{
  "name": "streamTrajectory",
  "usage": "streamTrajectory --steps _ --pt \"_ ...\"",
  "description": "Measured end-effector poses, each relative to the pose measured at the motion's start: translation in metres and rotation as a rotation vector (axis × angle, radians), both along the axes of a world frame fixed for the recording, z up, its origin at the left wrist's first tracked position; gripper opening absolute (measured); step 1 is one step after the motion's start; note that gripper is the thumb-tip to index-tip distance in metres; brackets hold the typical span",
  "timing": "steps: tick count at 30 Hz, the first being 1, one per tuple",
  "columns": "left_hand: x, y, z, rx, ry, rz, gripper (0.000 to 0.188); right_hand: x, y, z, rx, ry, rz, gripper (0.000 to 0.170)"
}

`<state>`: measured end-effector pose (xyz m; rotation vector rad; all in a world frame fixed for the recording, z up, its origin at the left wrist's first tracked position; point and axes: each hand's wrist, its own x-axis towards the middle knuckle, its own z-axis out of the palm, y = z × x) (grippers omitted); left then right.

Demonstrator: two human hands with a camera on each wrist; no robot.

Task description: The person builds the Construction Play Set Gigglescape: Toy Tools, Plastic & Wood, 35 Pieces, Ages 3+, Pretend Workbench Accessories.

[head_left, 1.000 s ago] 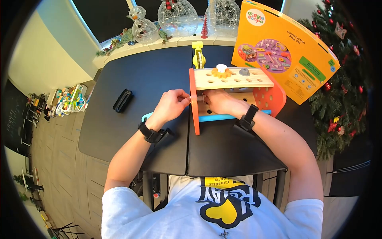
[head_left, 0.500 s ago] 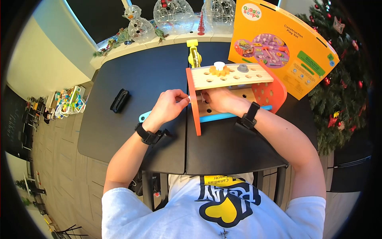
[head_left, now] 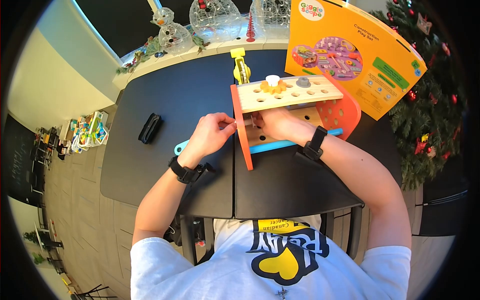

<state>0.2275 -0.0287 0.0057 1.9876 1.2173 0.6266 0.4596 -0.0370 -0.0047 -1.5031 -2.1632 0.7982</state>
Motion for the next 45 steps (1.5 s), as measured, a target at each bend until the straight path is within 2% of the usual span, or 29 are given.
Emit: streamTrajectory --steps 3,8,12,15,18,21,24,27,30,36,39,42,45 --pt "0.001 -0.001 0.002 -0.007 0.012 0.009 0.03 0.001 -0.002 0.001 0.056 0.082 0.039 0.015" --pt "0.002 -0.001 0.004 0.003 0.039 0.019 0.031 -0.003 -0.004 -0.005 0.106 -0.027 0.005 0.017" --pt "0.0 -0.001 0.0 0.009 0.026 0.012 0.031 -0.007 -0.011 0.0 0.178 0.056 -0.043 0.015" --pt "0.001 -0.002 0.002 -0.001 0.04 0.013 0.032 -0.001 -0.014 0.014 -0.022 0.071 0.015 0.013" --pt "0.004 -0.005 0.011 -0.028 0.075 0.035 0.032 0.0 -0.014 0.02 -0.084 0.085 0.036 0.01" --pt "0.005 -0.005 0.012 -0.049 0.092 0.041 0.033 0.0 -0.004 0.004 -0.064 -0.111 0.052 0.015" --pt "0.004 -0.004 0.009 -0.028 0.066 0.032 0.033 -0.003 -0.006 0.002 0.059 -0.12 0.06 0.026" --pt "0.002 -0.002 0.003 -0.014 0.034 0.017 0.033 -0.006 -0.011 0.013 0.007 -0.076 -0.038 0.033" --pt "0.001 -0.001 0.002 -0.003 0.033 0.01 0.034 -0.004 -0.023 0.028 0.079 0.0 0.073 0.031" --pt "0.004 -0.003 0.007 0.0 0.07 0.013 0.035 0.0 -0.015 0.026 -0.048 -0.051 0.053 0.027" --pt "0.004 -0.002 0.007 0.0 0.095 0.013 0.036 -0.002 -0.01 0.013 0.044 -0.152 0.07 0.027" --pt "0.001 0.001 0.001 -0.01 0.081 0.004 0.038 -0.004 -0.019 0.022 0.043 0.041 0.035 0.027" --pt "0.001 0.002 0.001 0.001 0.069 -0.006 0.039 -0.008 -0.027 0.038 0.055 -0.007 0.016 0.029"
